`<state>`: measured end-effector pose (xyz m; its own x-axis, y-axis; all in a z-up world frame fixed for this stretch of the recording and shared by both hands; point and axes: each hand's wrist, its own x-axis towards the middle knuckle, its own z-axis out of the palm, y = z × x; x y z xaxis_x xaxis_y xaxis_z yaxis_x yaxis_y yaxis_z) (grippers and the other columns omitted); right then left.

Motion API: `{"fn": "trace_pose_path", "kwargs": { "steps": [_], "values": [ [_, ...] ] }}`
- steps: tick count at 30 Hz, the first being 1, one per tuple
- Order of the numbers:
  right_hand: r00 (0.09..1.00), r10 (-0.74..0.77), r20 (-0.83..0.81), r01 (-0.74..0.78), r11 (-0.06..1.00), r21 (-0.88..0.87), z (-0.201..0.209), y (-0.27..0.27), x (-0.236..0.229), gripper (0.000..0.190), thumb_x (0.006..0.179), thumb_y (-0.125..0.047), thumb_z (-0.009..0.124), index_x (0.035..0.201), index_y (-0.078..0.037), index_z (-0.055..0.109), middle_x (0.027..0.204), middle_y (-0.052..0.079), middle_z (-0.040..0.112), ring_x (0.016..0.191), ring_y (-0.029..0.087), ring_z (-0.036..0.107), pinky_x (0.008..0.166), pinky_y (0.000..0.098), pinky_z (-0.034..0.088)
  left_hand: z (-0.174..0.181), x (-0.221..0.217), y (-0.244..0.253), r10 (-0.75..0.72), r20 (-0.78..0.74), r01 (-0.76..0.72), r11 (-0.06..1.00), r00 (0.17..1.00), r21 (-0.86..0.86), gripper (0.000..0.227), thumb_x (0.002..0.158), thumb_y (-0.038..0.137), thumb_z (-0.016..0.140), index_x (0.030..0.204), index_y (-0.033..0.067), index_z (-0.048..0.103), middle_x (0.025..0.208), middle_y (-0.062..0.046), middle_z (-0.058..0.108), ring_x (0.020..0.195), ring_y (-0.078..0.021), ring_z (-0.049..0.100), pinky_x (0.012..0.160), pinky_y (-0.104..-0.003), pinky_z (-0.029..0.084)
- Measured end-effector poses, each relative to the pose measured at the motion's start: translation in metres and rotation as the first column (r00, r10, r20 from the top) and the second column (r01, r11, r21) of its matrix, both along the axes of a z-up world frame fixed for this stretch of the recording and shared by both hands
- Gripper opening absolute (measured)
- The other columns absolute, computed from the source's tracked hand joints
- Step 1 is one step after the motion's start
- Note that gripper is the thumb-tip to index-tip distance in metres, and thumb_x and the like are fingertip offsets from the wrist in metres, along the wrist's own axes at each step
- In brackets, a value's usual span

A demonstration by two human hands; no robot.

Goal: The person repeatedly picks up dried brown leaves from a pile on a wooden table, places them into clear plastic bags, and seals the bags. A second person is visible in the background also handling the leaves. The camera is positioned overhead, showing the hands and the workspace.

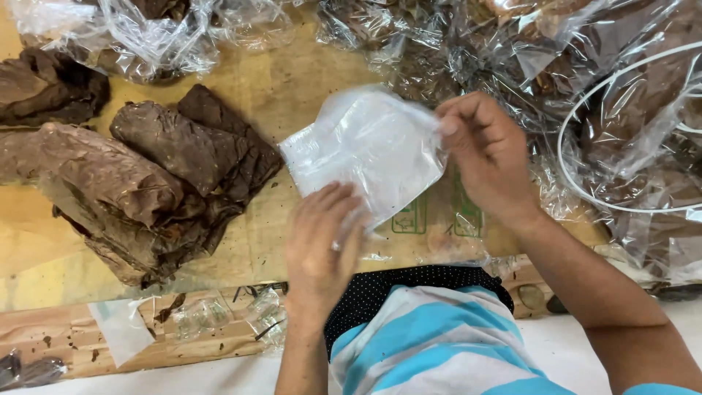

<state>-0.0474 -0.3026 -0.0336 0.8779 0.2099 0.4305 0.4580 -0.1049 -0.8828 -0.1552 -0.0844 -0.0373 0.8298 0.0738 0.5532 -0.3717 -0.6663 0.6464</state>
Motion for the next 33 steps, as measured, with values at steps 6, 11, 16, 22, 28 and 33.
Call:
{"fn": "trace_pose_path", "kwargs": {
  "steps": [6,11,16,22,28,33],
  "values": [
    [0.918,0.049,-0.394,0.188,0.821,0.539,0.034,-0.006,0.026,0.015,0.106,0.000,0.059,0.117,-0.006,0.067,0.128,0.011,0.068,0.118,0.022,0.068,0.092,0.0313,0.066,-0.020,-0.003,-0.013,-0.116,-0.286,0.240,0.862,0.951,0.447,0.076,0.102,0.023,0.074,0.163,0.0255,0.029,0.171,-0.025,0.024,0.160,-0.0453,0.020,0.128,-0.071,0.016],
    [0.957,-0.125,-0.260,0.263,0.752,0.604,0.061,-0.027,0.056,0.014,0.110,-0.014,0.067,0.110,-0.006,0.055,0.091,0.005,0.065,0.081,0.021,0.072,0.087,0.0419,0.072,-0.019,-0.001,-0.014,-0.126,-0.273,0.242,0.860,0.954,0.449,0.041,0.103,0.027,0.062,0.142,0.0144,0.058,0.159,-0.024,0.043,0.151,-0.0476,0.033,0.120,-0.072,0.023],
    [0.990,0.040,-0.135,0.054,0.776,0.629,0.129,-0.010,0.061,0.014,0.109,-0.011,0.060,0.117,-0.006,0.070,0.114,0.011,0.076,0.110,0.032,0.077,0.105,0.0579,0.070,-0.016,-0.002,-0.010,-0.130,-0.200,0.206,0.876,0.971,0.435,0.037,0.103,0.028,0.061,0.139,0.0156,0.060,0.155,-0.022,0.048,0.147,-0.0470,0.039,0.117,-0.070,0.027],
    [0.809,0.574,-0.122,-0.330,0.617,0.714,0.181,0.011,0.063,0.016,0.103,-0.023,0.080,0.106,-0.007,0.079,0.117,0.013,0.075,0.113,0.026,0.073,0.115,0.0523,0.056,-0.016,-0.005,-0.001,-0.233,-0.172,0.269,0.935,0.957,0.230,0.036,0.104,0.030,0.061,0.136,0.0127,0.064,0.156,-0.022,0.047,0.148,-0.0470,0.035,0.118,-0.069,0.020],
    [0.747,0.418,-0.517,0.056,0.736,0.675,0.173,0.040,0.062,0.021,0.102,-0.018,0.059,0.110,0.000,0.065,0.112,0.020,0.073,0.103,0.031,0.072,0.101,0.0686,0.056,0.022,0.002,0.036,-0.237,0.103,0.258,0.911,0.966,-0.322,0.021,0.096,0.011,0.068,0.114,0.0010,0.074,0.126,-0.019,0.073,0.118,-0.0330,0.072,0.106,-0.045,0.058],
    [0.599,0.600,-0.530,-0.069,0.698,0.713,0.114,0.045,0.062,0.042,0.104,-0.023,0.058,0.135,0.004,0.061,0.111,0.021,0.074,0.105,0.033,0.072,0.096,0.0626,0.057,0.056,0.027,0.061,-0.054,0.165,0.128,0.867,0.985,-0.482,0.030,0.096,0.014,0.068,0.123,0.0016,0.066,0.127,-0.021,0.072,0.120,-0.0312,0.072,0.108,-0.038,0.061]
  ]
}}
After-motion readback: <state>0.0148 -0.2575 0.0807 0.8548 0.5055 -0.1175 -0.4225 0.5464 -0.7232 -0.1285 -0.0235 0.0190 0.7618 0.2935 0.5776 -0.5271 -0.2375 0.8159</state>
